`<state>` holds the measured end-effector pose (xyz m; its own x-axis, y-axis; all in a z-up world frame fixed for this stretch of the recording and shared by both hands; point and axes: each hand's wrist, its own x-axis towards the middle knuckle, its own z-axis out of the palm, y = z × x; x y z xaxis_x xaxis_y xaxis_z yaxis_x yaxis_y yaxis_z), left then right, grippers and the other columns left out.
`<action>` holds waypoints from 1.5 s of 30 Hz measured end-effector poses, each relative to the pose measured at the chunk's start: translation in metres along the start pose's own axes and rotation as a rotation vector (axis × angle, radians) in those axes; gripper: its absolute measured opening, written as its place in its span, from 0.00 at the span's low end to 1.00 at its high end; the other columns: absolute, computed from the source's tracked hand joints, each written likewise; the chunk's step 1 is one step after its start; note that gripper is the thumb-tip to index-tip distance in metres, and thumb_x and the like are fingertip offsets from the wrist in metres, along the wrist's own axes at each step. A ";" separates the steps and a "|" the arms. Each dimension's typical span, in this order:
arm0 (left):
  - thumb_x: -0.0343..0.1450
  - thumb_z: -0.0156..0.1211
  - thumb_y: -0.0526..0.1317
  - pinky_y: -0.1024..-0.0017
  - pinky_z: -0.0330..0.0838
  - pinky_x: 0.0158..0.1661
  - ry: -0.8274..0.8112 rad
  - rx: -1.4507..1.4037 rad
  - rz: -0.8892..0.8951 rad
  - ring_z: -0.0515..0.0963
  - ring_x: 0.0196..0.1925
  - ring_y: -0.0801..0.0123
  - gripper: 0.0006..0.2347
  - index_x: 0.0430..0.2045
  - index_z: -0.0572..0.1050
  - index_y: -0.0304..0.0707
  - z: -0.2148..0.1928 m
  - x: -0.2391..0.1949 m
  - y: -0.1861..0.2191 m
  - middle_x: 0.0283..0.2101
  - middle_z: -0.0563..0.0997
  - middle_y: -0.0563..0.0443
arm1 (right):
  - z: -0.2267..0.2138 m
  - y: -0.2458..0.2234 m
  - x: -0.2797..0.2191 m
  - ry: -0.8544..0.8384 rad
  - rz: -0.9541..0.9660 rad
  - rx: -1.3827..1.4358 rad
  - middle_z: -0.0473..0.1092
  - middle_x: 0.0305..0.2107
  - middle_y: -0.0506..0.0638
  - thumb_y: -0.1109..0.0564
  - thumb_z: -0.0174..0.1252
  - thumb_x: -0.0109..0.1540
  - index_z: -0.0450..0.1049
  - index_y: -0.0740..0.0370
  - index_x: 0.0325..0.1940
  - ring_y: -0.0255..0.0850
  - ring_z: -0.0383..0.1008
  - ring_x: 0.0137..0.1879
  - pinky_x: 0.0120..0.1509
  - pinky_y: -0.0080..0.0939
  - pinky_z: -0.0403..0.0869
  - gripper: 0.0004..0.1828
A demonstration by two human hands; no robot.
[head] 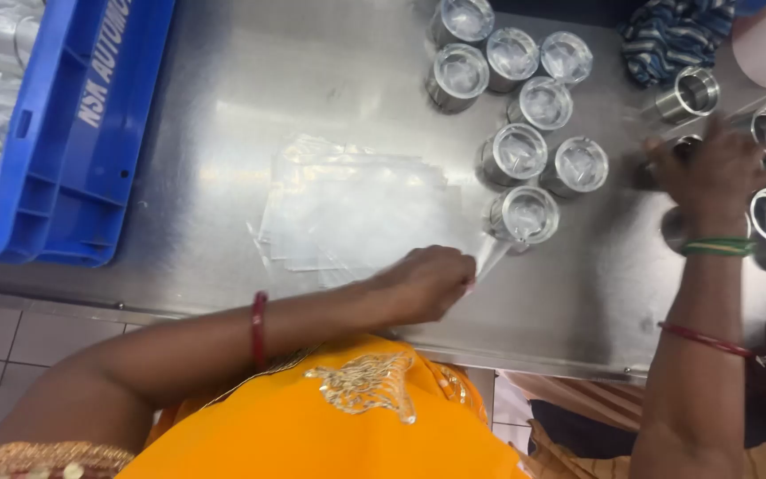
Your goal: Packing small cylindrical metal parts into plastic bags and arranging them into a blue crate, followed by wiping out an empty blue bin.
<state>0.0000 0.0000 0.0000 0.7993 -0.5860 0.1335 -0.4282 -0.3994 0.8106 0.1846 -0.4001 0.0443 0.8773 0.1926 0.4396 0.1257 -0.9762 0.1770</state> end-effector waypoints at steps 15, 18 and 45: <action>0.69 0.61 0.42 0.56 0.73 0.33 0.040 -0.110 -0.167 0.82 0.28 0.48 0.07 0.28 0.81 0.39 -0.025 0.006 0.028 0.25 0.82 0.43 | -0.159 -0.199 -0.151 -0.398 0.717 1.296 0.71 0.46 0.56 0.52 0.69 0.55 0.70 0.60 0.70 0.40 0.72 0.48 0.50 0.39 0.72 0.38; 0.71 0.59 0.42 0.54 0.72 0.32 -0.001 -0.089 -0.126 0.81 0.29 0.45 0.08 0.29 0.79 0.38 -0.027 0.004 0.024 0.25 0.81 0.40 | -0.165 -0.218 -0.151 -0.556 0.724 1.761 0.74 0.45 0.57 0.56 0.70 0.49 0.65 0.63 0.66 0.40 0.79 0.48 0.51 0.35 0.79 0.42; 0.58 0.69 0.44 0.57 0.72 0.44 0.148 0.122 0.322 0.75 0.45 0.46 0.25 0.46 0.69 0.34 -0.067 0.007 0.013 0.41 0.75 0.35 | -0.115 -0.235 -0.168 -0.217 0.734 2.091 0.71 0.40 0.45 0.71 0.62 0.62 0.77 0.67 0.40 0.34 0.73 0.45 0.51 0.35 0.74 0.05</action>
<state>0.0282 0.0380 0.0493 0.6641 -0.5902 0.4589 -0.7075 -0.2977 0.6409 -0.0461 -0.1916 0.0302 0.9913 -0.0128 -0.1307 -0.1123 0.4328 -0.8945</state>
